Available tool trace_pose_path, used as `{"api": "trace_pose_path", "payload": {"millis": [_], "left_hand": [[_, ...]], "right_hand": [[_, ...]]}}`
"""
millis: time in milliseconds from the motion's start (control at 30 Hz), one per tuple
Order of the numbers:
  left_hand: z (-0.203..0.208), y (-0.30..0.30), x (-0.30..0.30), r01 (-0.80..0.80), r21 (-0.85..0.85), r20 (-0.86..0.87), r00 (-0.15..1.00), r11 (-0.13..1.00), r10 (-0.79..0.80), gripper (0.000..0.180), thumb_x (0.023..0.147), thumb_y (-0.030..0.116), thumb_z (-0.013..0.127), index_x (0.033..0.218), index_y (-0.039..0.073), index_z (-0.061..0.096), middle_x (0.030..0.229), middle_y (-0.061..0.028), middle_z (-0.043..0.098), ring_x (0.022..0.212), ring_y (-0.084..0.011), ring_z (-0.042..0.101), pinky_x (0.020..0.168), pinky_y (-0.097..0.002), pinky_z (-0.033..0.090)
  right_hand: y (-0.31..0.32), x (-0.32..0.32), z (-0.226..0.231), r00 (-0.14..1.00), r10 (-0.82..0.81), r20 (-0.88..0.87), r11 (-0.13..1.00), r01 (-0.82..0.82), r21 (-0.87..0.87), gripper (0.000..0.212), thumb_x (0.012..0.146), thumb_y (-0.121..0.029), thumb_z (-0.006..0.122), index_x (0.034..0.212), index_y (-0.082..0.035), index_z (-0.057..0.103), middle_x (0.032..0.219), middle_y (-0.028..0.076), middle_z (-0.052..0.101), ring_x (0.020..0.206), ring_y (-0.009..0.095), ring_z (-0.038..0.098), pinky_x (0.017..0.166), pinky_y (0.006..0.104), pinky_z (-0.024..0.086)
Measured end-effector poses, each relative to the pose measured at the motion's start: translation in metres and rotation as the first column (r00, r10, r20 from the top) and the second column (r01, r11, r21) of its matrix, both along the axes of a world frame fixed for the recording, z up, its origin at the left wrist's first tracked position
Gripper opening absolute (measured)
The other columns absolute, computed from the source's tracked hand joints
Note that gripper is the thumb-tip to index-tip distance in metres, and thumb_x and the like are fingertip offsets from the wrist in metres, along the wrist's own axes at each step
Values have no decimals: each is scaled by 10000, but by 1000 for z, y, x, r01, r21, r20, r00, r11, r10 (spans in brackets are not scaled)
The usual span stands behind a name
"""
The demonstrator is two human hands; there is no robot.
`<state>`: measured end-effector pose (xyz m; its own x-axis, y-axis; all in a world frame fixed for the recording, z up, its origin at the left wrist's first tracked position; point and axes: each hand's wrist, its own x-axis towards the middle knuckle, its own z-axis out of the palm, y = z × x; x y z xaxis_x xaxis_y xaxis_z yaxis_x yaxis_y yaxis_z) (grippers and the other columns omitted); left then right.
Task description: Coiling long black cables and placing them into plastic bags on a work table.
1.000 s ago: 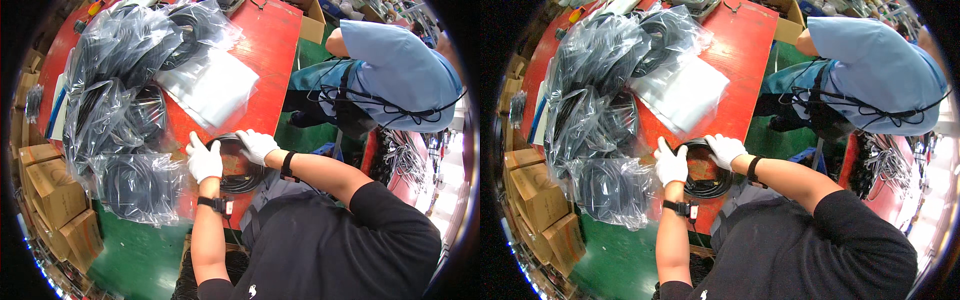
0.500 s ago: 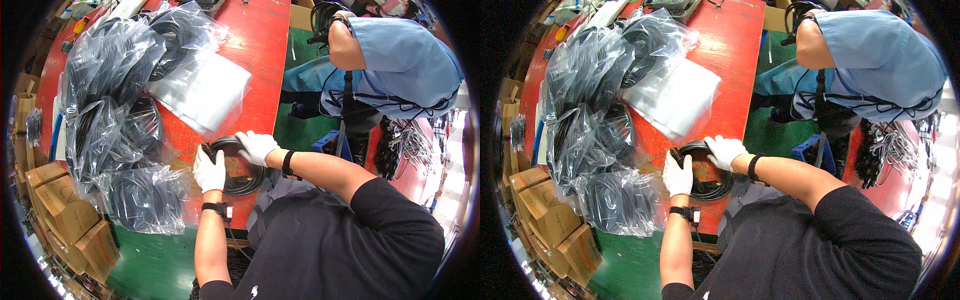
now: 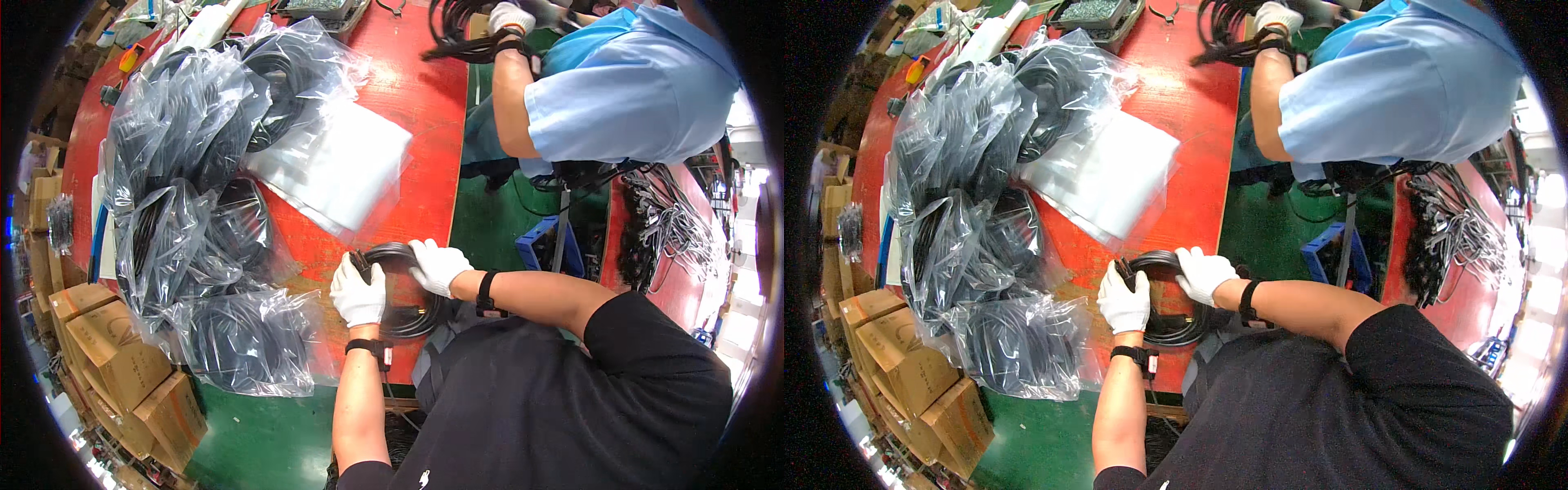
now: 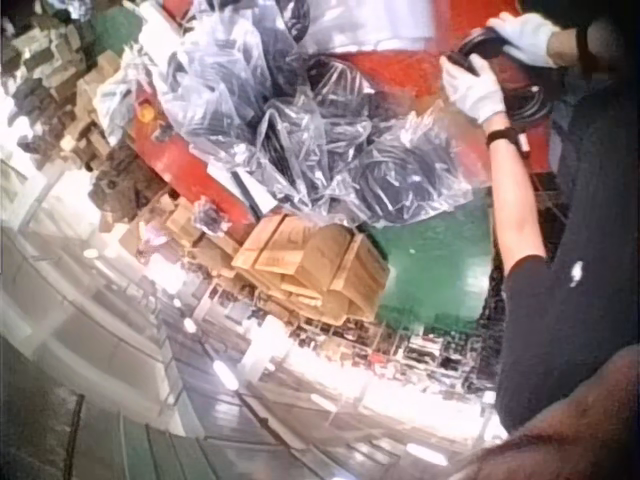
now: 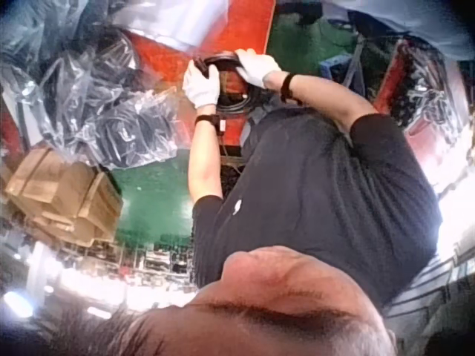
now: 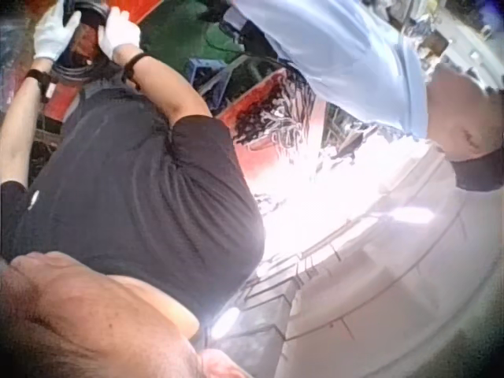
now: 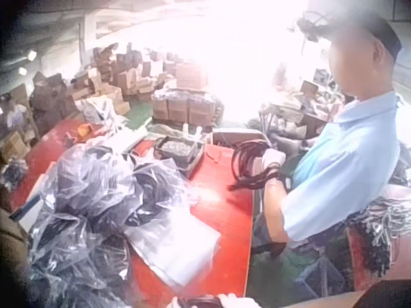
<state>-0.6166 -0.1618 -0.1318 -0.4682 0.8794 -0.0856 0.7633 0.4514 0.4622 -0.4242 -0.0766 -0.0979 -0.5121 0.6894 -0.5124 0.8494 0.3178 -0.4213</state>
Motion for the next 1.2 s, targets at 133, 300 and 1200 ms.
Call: {"api": "trace_pose_path", "payload": {"millis": [133, 300, 1200], "left_hand": [[-5, 3, -3, 29, 17, -1, 1000, 999, -29, 690, 891, 395, 734, 1400, -35, 556, 1273, -257, 673, 1192, -429, 633, 1040, -529, 487], [-2, -5, 7, 89, -26, 27, 996, 996, -88, 728, 928, 423, 711, 1465, -27, 516, 1376, -253, 634, 1287, -425, 593, 1089, -508, 468], [-28, 106, -108, 311, 64, 49, 948, 948, -314, 130, 867, 221, 773, 958, 131, 795, 1079, -76, 705, 1117, -314, 615, 1004, -484, 464]], "right_hand": [[6, 2, -5, 1000, 29, -9, 1000, -28, 3, 473, 982, -340, 615, 1333, -49, 491, 1135, 260, 633, 925, 450, 708, 812, 529, 574], [-2, 13, 4, 1000, 20, 8, 997, -19, -68, 515, 994, -372, 603, 1367, -41, 475, 1164, 276, 627, 942, 458, 706, 824, 532, 573], [115, -22, 5, 883, -407, -234, 758, 183, -627, 498, 1050, -474, 578, 1299, -50, 658, 1116, 144, 724, 1027, 290, 686, 921, 397, 566]]}}
